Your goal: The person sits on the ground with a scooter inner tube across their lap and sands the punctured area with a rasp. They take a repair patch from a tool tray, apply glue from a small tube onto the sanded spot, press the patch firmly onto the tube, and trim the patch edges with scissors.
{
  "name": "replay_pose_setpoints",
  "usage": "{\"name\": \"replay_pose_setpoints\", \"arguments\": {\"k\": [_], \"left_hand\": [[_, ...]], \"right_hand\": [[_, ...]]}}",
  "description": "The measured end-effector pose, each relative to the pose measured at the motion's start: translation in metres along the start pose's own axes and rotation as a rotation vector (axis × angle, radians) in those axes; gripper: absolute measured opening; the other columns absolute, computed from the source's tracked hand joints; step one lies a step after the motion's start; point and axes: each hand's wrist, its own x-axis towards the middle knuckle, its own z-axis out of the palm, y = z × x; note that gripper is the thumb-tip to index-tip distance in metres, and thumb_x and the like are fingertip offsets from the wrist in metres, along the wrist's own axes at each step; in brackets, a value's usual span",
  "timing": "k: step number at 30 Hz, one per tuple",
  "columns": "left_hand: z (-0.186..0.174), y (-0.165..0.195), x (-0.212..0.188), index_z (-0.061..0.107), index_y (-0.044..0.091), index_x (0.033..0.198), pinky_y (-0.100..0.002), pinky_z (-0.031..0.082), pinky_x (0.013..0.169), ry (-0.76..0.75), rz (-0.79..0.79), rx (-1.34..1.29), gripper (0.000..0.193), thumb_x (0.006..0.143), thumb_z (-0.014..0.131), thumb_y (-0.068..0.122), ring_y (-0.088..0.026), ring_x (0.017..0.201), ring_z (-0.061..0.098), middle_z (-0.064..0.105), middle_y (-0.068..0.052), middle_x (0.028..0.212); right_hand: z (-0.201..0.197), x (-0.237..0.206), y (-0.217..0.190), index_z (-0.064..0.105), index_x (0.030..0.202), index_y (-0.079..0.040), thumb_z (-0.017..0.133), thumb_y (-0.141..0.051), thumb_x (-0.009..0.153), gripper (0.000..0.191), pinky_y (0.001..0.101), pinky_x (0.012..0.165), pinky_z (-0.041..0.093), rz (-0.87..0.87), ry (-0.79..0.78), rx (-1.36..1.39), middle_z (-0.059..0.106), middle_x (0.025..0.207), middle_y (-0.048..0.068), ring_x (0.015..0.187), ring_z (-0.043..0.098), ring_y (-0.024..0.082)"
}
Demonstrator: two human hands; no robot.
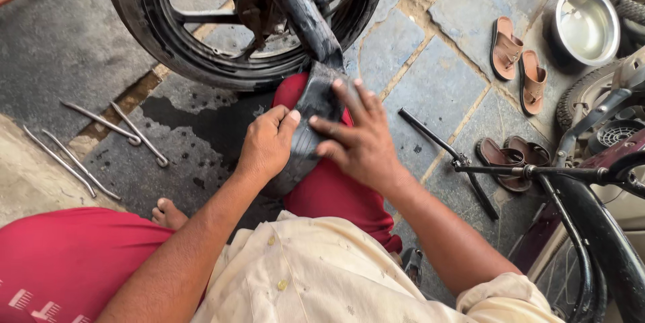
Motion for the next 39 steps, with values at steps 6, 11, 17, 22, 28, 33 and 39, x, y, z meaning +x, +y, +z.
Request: {"name": "replay_pose_setpoints", "arguments": {"k": [6, 11, 17, 22, 28, 33, 39], "left_hand": [[0.0, -0.001, -0.001, 0.059, 0.001, 0.085, -0.045, 0.049, 0.064, 0.018, 0.048, 0.008, 0.035, 0.102, 0.058, 0.031, -0.038, 0.068, 0.059, 0.061, -0.02, 0.074], [-0.001, -0.001, 0.0, 0.058, 0.0, 0.084, -0.044, 0.049, 0.063, -0.039, -0.021, 0.042, 0.038, 0.103, 0.057, 0.032, -0.035, 0.063, 0.058, 0.058, -0.019, 0.07], [-0.001, 0.001, 0.001, 0.058, 0.0, 0.082, -0.042, 0.05, 0.064, -0.011, 0.016, 0.063, 0.039, 0.104, 0.056, 0.033, -0.029, 0.064, 0.06, 0.06, -0.015, 0.069], [-0.001, 0.002, 0.0, 0.059, 0.001, 0.081, -0.042, 0.05, 0.064, -0.03, -0.038, 0.053, 0.04, 0.103, 0.056, 0.034, -0.027, 0.063, 0.061, 0.06, -0.014, 0.068], [-0.008, 0.0, 0.001, 0.064, 0.004, 0.086, -0.041, 0.051, 0.064, -0.042, -0.041, 0.031, 0.036, 0.101, 0.058, 0.036, -0.026, 0.064, 0.063, 0.062, -0.012, 0.069], [-0.052, -0.007, 0.005, 0.065, 0.002, 0.102, -0.045, 0.053, 0.075, 0.33, 0.343, 0.296, 0.014, 0.098, 0.067, 0.014, -0.033, 0.082, 0.064, 0.064, -0.018, 0.094], [-0.085, -0.015, 0.003, 0.064, -0.001, 0.1, -0.034, 0.064, 0.078, 0.006, -0.157, -0.615, 0.021, 0.089, 0.049, -0.013, -0.022, 0.084, 0.073, 0.069, -0.015, 0.104]], "right_hand": [[0.003, -0.002, -0.001, 0.074, 0.131, -0.031, 0.066, -0.064, 0.089, 0.054, 0.0593, 0.125, 0.022, -0.037, -0.032, 0.015, 0.036, 0.165, 0.015, 0.155, 0.026, 0.043], [0.004, 0.001, 0.001, 0.073, 0.134, -0.035, 0.063, -0.066, 0.091, 0.054, 0.0586, 0.125, 0.02, 0.009, -0.07, -0.014, 0.033, 0.167, 0.014, 0.157, 0.023, 0.042], [0.001, 0.0, 0.005, 0.071, 0.136, -0.036, 0.059, -0.072, 0.09, 0.059, 0.0592, 0.124, 0.018, 0.048, -0.079, -0.162, 0.031, 0.167, 0.013, 0.156, 0.02, 0.042], [0.002, -0.013, -0.004, 0.071, 0.136, -0.033, 0.057, -0.075, 0.088, 0.065, 0.0599, 0.124, 0.021, 0.063, -0.08, -0.168, 0.031, 0.167, 0.012, 0.156, 0.019, 0.041], [-0.003, -0.017, -0.008, 0.071, 0.118, -0.018, 0.057, -0.064, 0.095, 0.053, 0.056, 0.12, 0.03, 0.098, -0.02, 0.365, 0.039, 0.162, 0.015, 0.142, 0.039, 0.04], [-0.03, -0.019, 0.019, 0.072, 0.107, 0.004, 0.049, -0.043, 0.114, 0.052, 0.043, 0.119, 0.043, 0.49, 0.275, 1.346, 0.066, 0.138, 0.021, 0.13, 0.064, 0.023], [-0.033, -0.025, 0.016, 0.072, 0.115, 0.001, 0.048, -0.035, 0.11, 0.044, 0.0382, 0.101, 0.055, 0.619, 0.251, 1.241, 0.073, 0.12, 0.014, 0.11, 0.069, 0.022]]}}
